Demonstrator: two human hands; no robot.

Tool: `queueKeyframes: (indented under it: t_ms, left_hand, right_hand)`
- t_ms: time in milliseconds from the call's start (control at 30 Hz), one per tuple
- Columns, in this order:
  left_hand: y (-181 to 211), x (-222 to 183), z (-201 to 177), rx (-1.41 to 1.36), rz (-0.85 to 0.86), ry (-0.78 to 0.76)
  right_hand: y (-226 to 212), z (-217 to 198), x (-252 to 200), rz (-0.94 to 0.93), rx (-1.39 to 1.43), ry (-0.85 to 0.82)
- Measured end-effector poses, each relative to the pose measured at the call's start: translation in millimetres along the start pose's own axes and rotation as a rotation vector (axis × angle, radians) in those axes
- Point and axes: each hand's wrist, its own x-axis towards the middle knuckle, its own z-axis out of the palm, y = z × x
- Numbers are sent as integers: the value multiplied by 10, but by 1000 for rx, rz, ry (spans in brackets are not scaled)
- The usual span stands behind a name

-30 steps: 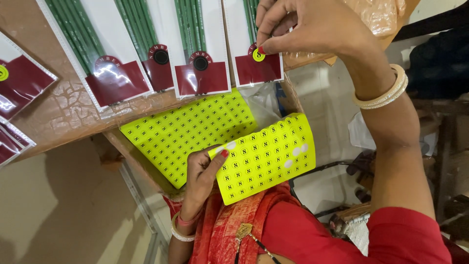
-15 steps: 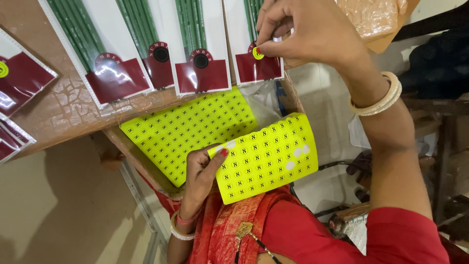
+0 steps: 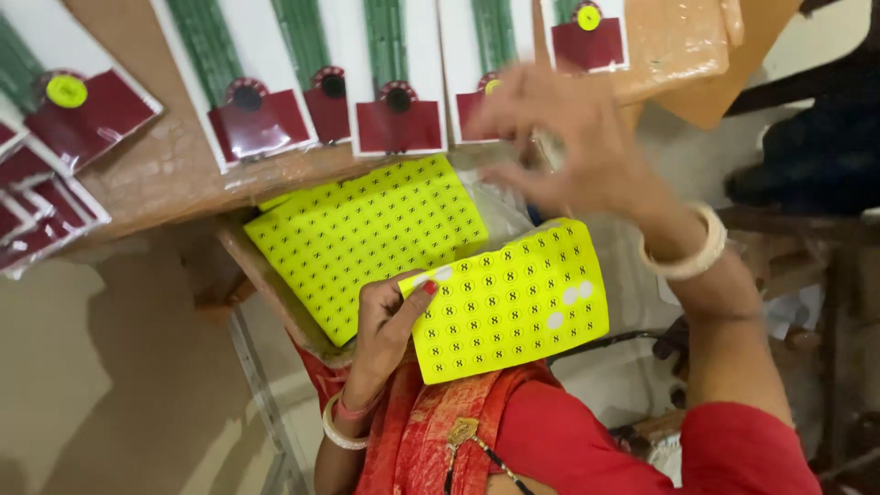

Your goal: The person picks up a sheet of yellow stickers and peels them off one by one, applying a sticker to the packaging of several paint brush sets on the table.

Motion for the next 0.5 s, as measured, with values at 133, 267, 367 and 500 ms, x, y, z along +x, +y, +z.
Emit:
queueKeyframes:
  t_ms: [133,267,367,500]
  left_hand:
    - [50,-30,13,-3,-25,-3]
    - [23,-28,13,37,31,19]
    - [32,-31,12,40,0,30]
    - [45,-15,9,68,35,49]
  right_hand:
    - [-281,291,-267,1,272,-225]
    - [-378,358,-342,76,126,-229]
    - [-373,401,-371,-20,23,-165]
    - [-382,437,-370,-57,-28,-134]
